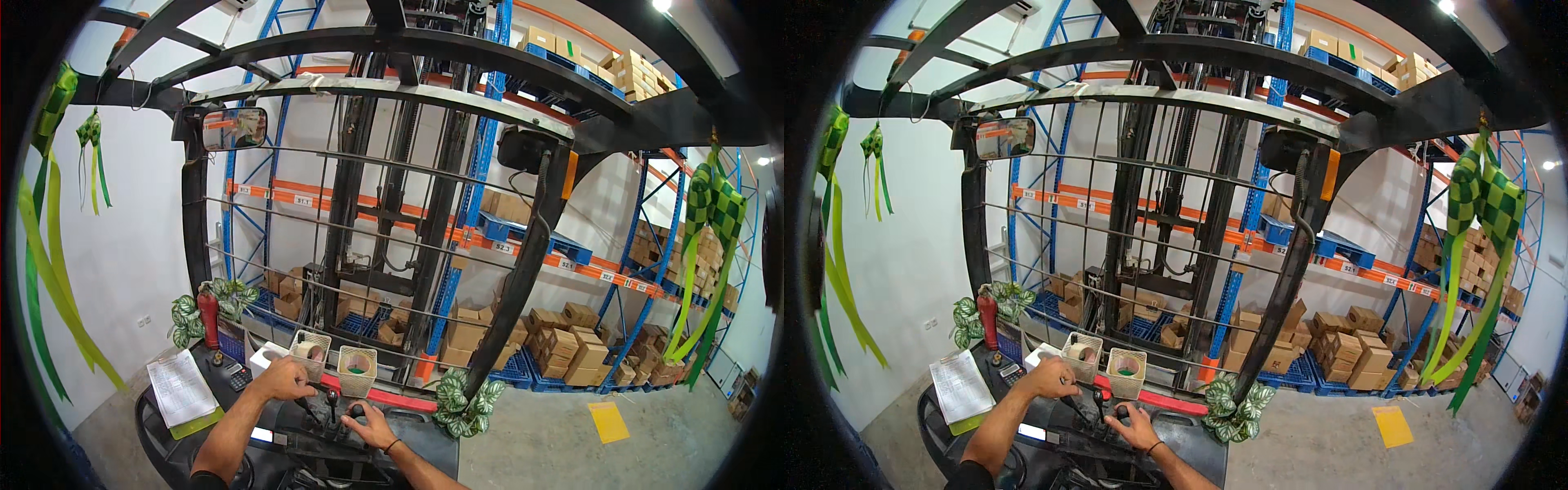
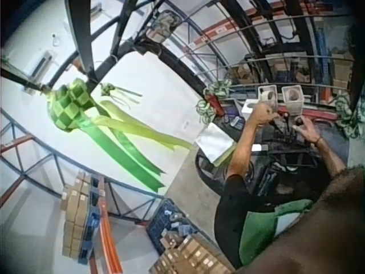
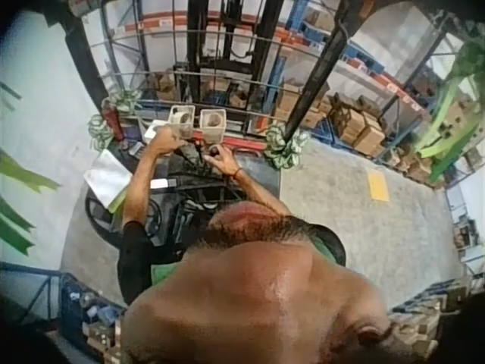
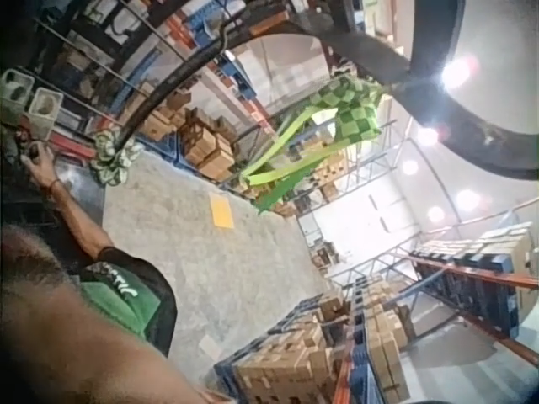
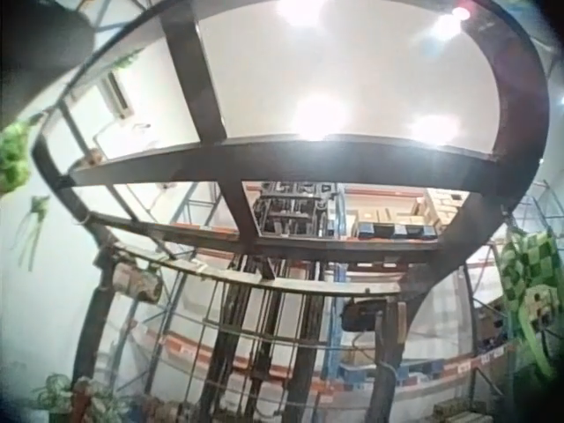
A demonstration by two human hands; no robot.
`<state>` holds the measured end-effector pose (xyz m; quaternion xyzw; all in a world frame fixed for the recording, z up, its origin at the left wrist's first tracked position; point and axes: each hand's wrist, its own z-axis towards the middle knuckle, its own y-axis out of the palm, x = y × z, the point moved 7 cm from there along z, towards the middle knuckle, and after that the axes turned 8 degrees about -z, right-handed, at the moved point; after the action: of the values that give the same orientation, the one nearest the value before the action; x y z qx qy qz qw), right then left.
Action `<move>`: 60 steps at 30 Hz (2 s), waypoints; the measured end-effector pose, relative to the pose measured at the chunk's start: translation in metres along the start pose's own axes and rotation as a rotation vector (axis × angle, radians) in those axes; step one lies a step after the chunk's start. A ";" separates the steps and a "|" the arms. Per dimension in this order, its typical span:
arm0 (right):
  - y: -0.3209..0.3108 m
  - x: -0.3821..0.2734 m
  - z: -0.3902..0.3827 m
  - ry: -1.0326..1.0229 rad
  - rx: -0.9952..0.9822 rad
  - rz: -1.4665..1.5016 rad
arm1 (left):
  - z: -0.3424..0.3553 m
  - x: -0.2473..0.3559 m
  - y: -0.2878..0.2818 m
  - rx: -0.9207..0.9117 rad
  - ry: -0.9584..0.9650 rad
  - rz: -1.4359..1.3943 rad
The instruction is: Operate a forklift and log inventory data on a tablet and clipboard.
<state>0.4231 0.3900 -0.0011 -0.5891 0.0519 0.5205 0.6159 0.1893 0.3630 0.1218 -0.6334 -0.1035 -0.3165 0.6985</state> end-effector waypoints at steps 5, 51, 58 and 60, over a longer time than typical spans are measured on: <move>-0.004 -0.005 0.001 -0.027 0.020 0.029 | 0.000 -0.001 -0.001 0.072 0.035 0.003; -0.009 -0.019 -0.018 0.131 -0.120 0.073 | -0.018 0.019 -0.006 0.361 0.099 0.037; -0.011 -0.024 -0.021 0.106 -0.128 0.051 | -0.022 0.025 -0.002 0.355 0.076 0.150; -0.008 -0.022 -0.020 0.143 -0.204 0.082 | -0.022 0.025 -0.002 0.331 0.068 0.149</move>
<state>0.4298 0.3630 0.0131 -0.6816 0.0666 0.5044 0.5259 0.2021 0.3345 0.1329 -0.5047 -0.0833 -0.2639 0.8177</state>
